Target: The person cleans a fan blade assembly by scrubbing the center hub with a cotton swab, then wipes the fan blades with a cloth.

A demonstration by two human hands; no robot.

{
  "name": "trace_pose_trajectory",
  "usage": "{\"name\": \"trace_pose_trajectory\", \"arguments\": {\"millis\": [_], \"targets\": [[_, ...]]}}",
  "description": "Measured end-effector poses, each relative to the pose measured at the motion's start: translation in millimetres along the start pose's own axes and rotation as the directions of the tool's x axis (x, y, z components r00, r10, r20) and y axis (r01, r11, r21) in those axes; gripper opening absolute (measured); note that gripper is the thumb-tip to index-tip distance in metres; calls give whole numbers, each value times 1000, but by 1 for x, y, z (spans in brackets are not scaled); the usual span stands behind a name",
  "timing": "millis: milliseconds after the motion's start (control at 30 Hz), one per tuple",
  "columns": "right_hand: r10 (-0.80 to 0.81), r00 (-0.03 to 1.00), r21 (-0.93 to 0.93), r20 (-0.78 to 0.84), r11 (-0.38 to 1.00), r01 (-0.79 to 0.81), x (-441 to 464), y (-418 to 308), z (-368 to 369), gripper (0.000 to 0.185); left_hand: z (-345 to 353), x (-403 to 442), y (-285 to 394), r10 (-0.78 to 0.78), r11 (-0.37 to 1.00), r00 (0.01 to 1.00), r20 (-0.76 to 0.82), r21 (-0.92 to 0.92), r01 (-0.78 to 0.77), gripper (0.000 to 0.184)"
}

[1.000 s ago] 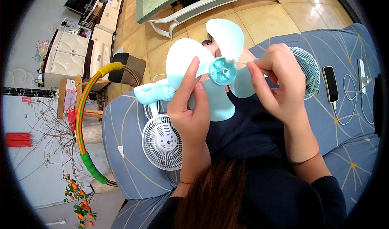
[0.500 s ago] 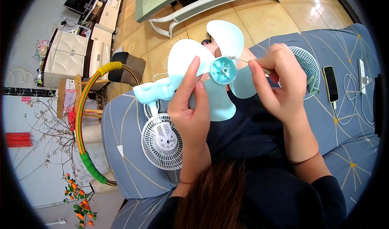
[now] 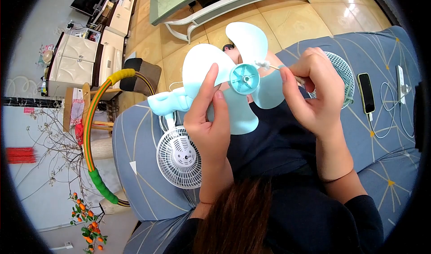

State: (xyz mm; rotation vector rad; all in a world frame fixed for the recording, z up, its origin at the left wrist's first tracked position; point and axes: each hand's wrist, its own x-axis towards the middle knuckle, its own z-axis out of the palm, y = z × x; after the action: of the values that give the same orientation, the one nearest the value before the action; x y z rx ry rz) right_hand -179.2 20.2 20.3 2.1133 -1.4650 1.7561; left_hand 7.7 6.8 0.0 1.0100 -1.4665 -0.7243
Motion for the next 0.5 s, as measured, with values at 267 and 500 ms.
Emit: {"name": "trace_pose_trajectory", "arguments": {"millis": [267, 500], "targets": [[-18, 999, 119, 49, 993, 12, 0, 0, 7, 17, -1, 1, -3, 81, 996, 997, -3, 40, -80, 38], [3, 993, 9, 118, 1000, -4, -3, 3, 7, 18, -3, 1, -3, 184, 975, 980, 77, 111, -192, 37]]}}
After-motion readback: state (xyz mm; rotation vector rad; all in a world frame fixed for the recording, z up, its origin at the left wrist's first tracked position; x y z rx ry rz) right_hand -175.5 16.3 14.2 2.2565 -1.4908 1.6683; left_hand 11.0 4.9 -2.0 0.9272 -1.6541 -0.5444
